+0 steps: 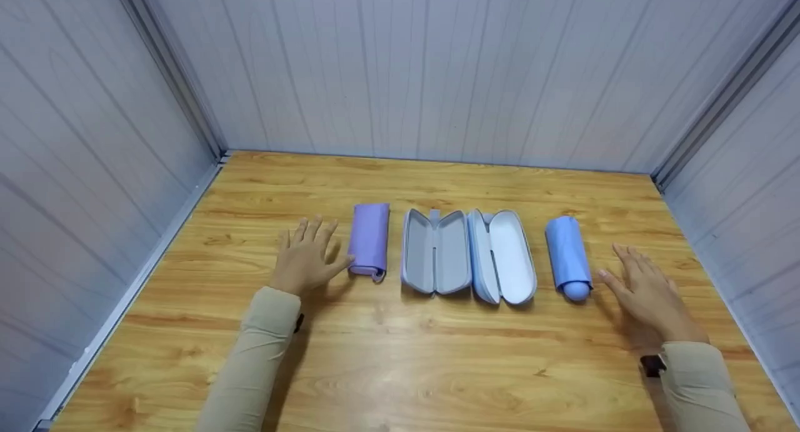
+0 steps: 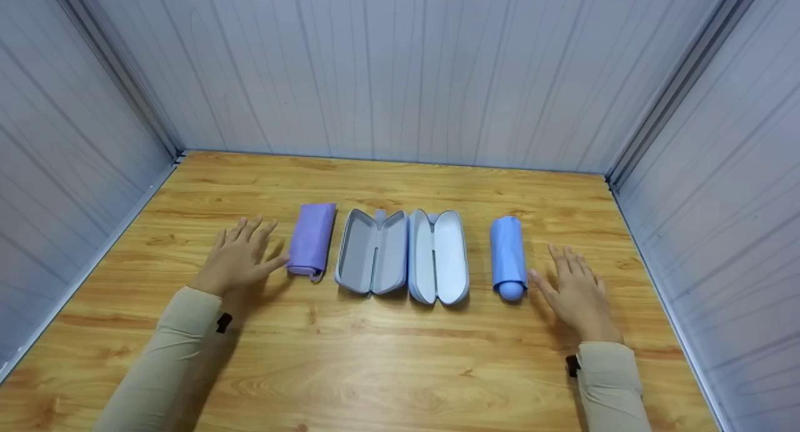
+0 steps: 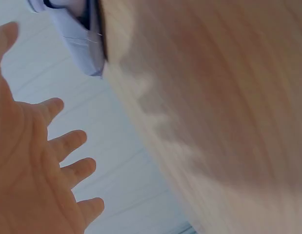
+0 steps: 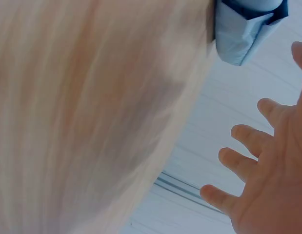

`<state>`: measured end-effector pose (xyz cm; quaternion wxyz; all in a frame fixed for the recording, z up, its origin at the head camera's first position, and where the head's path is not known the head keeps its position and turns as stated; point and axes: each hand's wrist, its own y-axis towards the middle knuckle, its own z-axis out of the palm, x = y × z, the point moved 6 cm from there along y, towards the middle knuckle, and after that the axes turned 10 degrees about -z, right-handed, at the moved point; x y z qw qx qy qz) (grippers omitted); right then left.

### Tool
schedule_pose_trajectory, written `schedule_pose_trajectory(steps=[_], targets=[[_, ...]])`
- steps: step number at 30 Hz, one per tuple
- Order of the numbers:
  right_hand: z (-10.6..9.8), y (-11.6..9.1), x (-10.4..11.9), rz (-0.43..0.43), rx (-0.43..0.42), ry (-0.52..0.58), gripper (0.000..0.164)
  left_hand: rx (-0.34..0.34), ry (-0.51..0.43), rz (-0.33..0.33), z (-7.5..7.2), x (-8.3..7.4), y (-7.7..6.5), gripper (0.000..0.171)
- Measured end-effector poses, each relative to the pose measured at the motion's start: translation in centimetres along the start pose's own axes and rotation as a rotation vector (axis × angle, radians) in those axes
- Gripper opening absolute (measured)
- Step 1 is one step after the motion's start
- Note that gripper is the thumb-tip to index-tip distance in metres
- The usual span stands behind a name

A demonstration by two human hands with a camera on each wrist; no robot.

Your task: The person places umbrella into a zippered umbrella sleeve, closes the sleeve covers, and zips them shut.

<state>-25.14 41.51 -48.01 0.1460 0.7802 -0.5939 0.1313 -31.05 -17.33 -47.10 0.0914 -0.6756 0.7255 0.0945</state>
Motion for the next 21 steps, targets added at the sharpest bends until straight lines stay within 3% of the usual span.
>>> schedule_pose_trajectory(steps=[6,15,21], targets=[[-0.6,0.1,1.0,-0.066,-0.057,0.034,0.074,0.012,-0.050,0.030,-0.5,-1.2,0.3,0.072],[-1.6,1.0,3.4,-0.253,-0.209,0.036,0.054,-0.065,-0.235,0.095,-2.5,-4.4,0.2,0.056],[-1.8,1.4,4.6,-0.288,-0.242,0.031,0.046,-0.146,-0.296,0.176,-3.4,-6.9,-0.1,0.050]])
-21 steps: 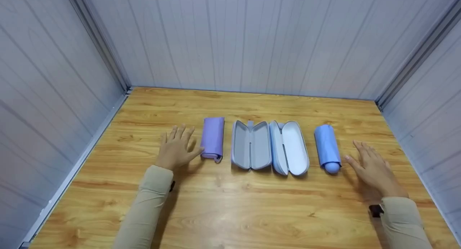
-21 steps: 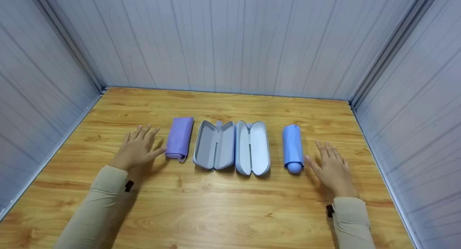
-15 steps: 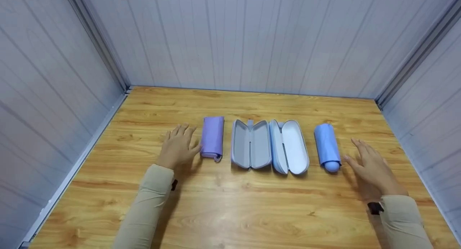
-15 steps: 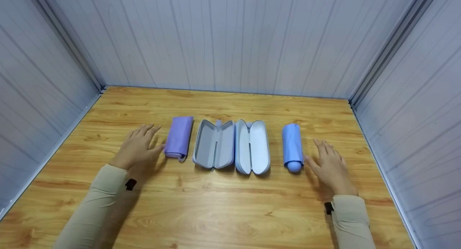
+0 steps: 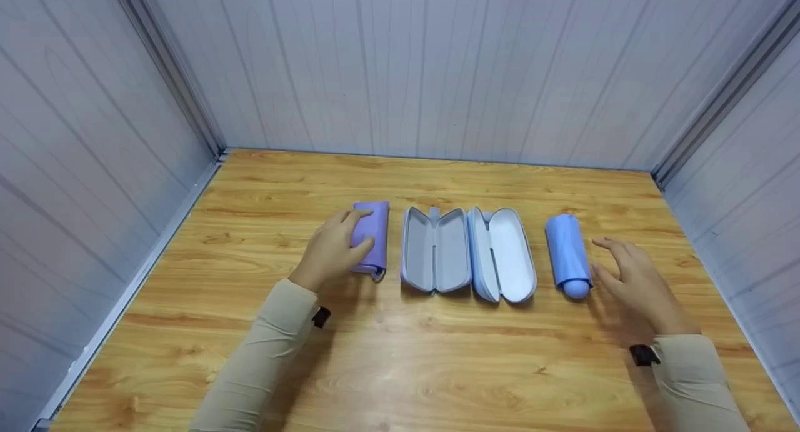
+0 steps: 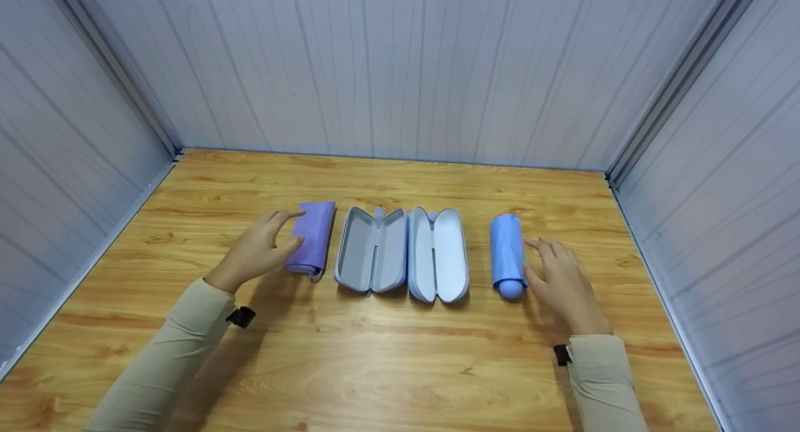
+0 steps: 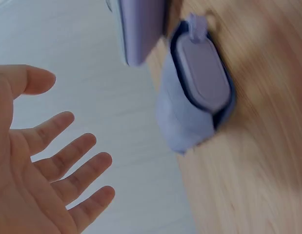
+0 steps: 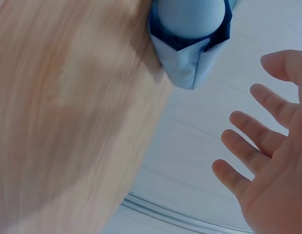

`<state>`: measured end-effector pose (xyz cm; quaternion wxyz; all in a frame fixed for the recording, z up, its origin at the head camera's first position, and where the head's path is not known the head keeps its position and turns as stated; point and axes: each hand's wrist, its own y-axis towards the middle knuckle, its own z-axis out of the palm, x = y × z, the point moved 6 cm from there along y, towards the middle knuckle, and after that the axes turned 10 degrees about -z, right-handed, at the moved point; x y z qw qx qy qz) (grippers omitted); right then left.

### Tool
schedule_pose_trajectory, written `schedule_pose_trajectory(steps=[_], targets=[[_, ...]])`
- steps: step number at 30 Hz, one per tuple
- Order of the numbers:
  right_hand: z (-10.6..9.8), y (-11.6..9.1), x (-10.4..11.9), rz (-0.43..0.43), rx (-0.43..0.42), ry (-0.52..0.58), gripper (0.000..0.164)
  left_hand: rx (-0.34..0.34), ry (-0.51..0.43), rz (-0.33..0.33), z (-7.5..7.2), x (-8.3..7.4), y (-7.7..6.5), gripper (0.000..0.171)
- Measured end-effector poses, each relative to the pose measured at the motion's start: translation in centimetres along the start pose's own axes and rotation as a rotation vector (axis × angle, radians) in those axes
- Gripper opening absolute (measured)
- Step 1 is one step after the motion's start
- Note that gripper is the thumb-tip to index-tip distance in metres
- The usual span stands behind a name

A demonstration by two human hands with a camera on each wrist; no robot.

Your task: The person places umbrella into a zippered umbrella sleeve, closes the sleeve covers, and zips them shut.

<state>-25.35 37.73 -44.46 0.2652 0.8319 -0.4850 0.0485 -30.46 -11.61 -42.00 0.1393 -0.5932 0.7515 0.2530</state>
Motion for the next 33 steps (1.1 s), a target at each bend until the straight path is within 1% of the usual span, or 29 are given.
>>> schedule_pose_trajectory(steps=[5,7,10,12,14,16,19,21,22,25,28,30,33], targets=[[-0.1,0.4,0.8,-0.051,-0.054,-0.010,0.041,-0.080,-0.024,0.125,0.0,-2.3,-0.1,0.047],[-0.1,0.6,1.2,-0.070,-0.071,-0.010,0.040,-0.081,-0.052,0.160,0.2,-3.3,-0.1,0.047],[0.0,0.9,1.5,-0.074,-0.077,-0.004,0.038,-0.046,-0.104,0.200,0.6,-4.8,-0.1,0.047],[0.1,1.0,1.8,-0.073,-0.071,-0.001,0.036,-0.013,-0.119,0.219,1.1,-5.7,0.0,0.047],[0.2,1.1,1.9,-0.076,-0.065,-0.003,0.035,0.020,-0.123,0.234,1.6,-6.5,0.0,0.048],[0.3,1.2,2.1,-0.090,-0.067,-0.005,0.034,0.045,-0.103,0.240,2.0,-7.2,0.1,0.048],[0.4,1.3,2.3,-0.122,-0.082,-0.004,0.034,0.086,-0.095,0.239,2.8,-8.0,0.2,0.049],[0.6,1.4,2.4,-0.141,-0.094,0.002,0.035,0.131,-0.120,0.228,3.2,-8.5,0.2,0.051],[0.7,1.5,2.5,-0.143,-0.094,0.003,0.035,0.160,-0.151,0.220,3.5,-8.8,0.3,0.052],[1.1,1.7,2.5,-0.143,-0.091,0.012,0.035,0.271,-0.288,0.170,4.3,-9.6,0.4,0.055],[1.6,1.9,2.7,-0.132,-0.077,0.019,0.035,0.387,-0.448,0.084,5.5,-10.4,0.6,0.059],[2.0,2.0,2.9,-0.133,-0.067,0.024,0.035,0.454,-0.551,0.010,6.4,-11.0,0.6,0.062],[2.6,2.3,3.1,-0.131,-0.043,0.027,0.034,0.520,-0.681,-0.093,7.5,-11.9,0.7,0.063]])
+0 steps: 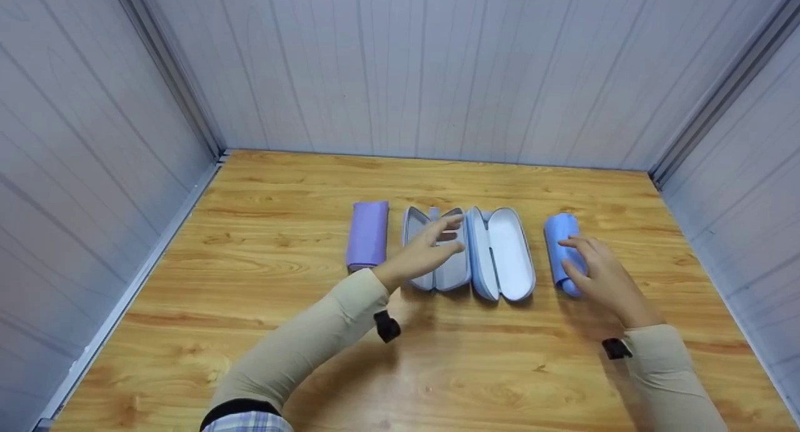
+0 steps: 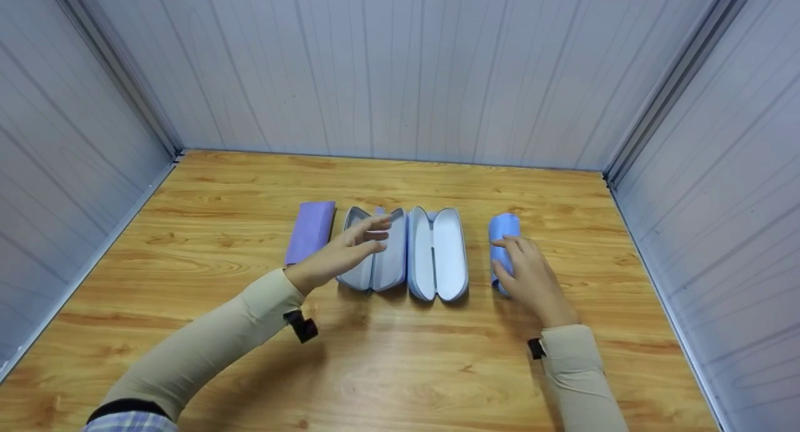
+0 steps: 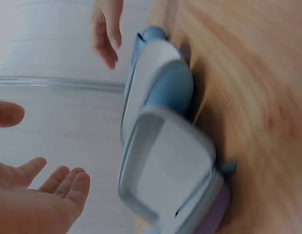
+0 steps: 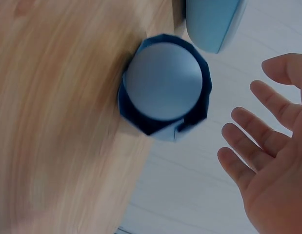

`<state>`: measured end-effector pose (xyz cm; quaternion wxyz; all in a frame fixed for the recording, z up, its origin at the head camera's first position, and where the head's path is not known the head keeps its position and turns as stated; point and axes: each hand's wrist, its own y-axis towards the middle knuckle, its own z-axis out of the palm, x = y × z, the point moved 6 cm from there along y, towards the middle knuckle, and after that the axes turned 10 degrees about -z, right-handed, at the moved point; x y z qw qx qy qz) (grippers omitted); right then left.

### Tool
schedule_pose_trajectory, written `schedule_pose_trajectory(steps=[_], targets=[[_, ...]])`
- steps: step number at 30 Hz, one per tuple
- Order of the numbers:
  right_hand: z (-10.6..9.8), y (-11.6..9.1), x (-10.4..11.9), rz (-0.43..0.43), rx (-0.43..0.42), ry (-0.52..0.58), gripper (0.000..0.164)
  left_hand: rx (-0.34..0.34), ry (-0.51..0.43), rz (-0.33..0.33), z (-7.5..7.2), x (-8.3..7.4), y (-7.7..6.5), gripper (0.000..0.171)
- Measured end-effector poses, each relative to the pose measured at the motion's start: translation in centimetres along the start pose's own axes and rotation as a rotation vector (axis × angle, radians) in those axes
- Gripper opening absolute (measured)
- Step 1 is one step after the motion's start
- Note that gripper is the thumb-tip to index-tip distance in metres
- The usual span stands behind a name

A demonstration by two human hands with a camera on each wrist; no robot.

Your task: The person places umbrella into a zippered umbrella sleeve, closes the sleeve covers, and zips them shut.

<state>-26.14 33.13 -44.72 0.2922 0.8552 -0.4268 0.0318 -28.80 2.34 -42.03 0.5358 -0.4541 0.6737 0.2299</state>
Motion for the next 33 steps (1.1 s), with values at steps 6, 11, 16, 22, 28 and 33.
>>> schedule_pose_trajectory(steps=[6,11,16,22,28,33], targets=[[1.0,0.6,0.3,0.033,0.037,0.035,0.034,0.036,-0.134,-0.085,1.5,-0.3,1.1,0.061],[1.6,1.0,0.4,0.058,0.061,0.046,0.036,0.060,-0.235,-0.103,2.4,-0.2,2.1,0.061],[2.5,1.7,0.5,0.064,0.083,0.110,0.039,0.062,-0.294,-0.142,3.0,0.1,2.9,0.062],[3.9,2.2,0.4,0.121,0.118,0.183,0.045,0.030,-0.319,-0.173,3.7,0.4,3.8,0.064],[4.6,2.6,0.5,0.130,0.118,0.217,0.044,-0.001,-0.292,-0.188,4.3,0.5,4.2,0.066],[5.0,2.3,0.5,0.128,0.133,0.212,0.043,-0.026,-0.242,-0.210,4.8,0.4,4.3,0.070]])
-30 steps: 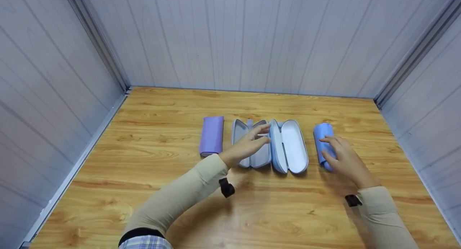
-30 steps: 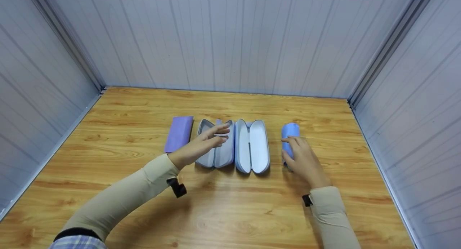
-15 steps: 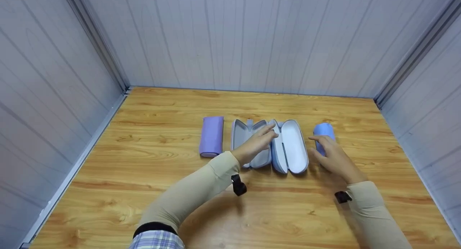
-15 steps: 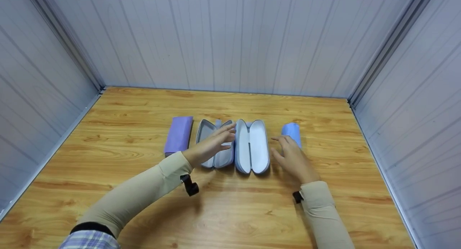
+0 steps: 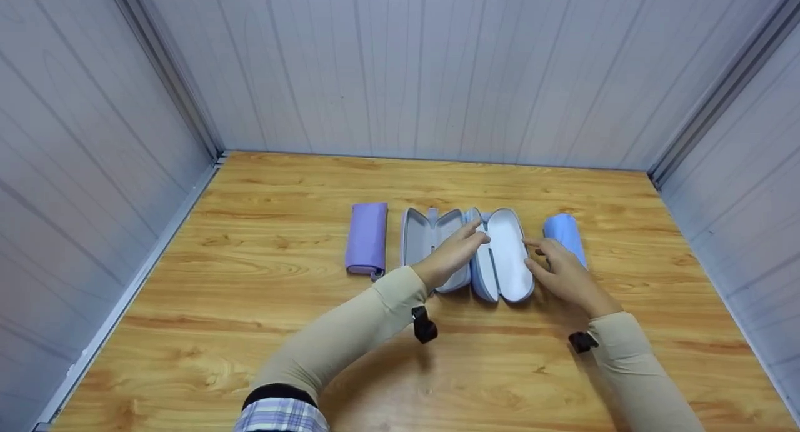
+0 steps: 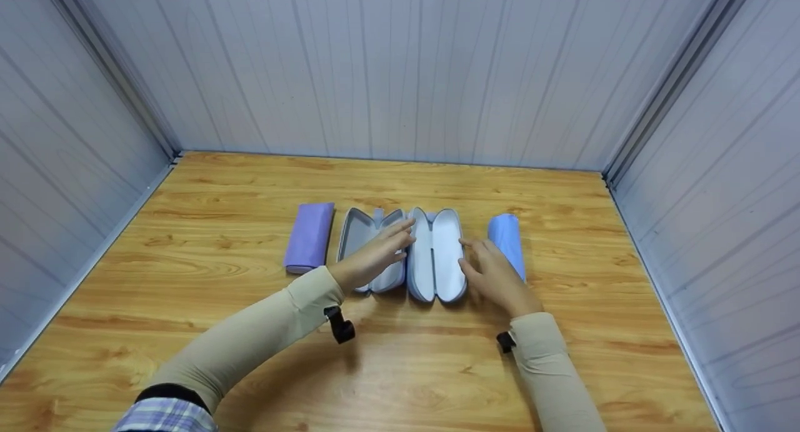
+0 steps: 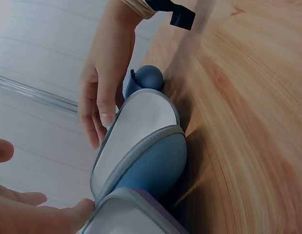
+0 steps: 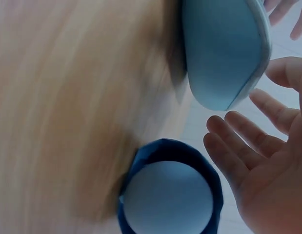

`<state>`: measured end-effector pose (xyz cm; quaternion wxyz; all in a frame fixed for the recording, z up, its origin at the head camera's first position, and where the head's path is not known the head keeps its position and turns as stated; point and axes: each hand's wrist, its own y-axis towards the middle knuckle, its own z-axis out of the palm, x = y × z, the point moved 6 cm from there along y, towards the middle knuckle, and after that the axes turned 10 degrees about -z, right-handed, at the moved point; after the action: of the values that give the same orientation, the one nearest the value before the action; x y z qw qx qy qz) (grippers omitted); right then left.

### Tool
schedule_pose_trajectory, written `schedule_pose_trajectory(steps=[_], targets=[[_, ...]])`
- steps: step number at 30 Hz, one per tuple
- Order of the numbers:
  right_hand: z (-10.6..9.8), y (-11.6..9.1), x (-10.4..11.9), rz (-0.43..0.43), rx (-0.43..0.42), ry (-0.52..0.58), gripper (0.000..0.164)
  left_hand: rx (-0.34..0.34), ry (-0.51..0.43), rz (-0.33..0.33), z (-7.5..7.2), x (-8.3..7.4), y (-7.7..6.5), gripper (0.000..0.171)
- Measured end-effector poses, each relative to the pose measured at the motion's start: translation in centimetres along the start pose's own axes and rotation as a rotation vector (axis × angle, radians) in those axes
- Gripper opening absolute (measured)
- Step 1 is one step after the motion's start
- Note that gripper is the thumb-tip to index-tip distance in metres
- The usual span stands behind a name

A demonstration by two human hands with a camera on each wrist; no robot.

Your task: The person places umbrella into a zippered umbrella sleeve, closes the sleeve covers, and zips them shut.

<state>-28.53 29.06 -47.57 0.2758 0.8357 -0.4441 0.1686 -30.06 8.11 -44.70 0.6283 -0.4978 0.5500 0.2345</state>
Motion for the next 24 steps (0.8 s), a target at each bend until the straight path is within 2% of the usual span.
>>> schedule_pose_trajectory(steps=[8,14,19,24], targets=[[0.6,-0.2,-0.5,0.030,0.006,0.065,0.044,-0.030,0.030,0.011,0.9,-0.1,0.2,0.075],[0.6,-0.2,-0.6,0.033,0.010,0.104,0.046,-0.021,0.022,0.046,1.8,-0.2,0.1,0.078],[0.5,-0.4,-0.7,0.060,0.016,0.100,0.047,-0.070,0.125,0.010,2.3,0.2,0.4,0.081],[0.5,-0.5,-0.8,0.062,0.011,0.091,0.047,-0.119,0.132,-0.020,2.7,0.6,0.6,0.086]])
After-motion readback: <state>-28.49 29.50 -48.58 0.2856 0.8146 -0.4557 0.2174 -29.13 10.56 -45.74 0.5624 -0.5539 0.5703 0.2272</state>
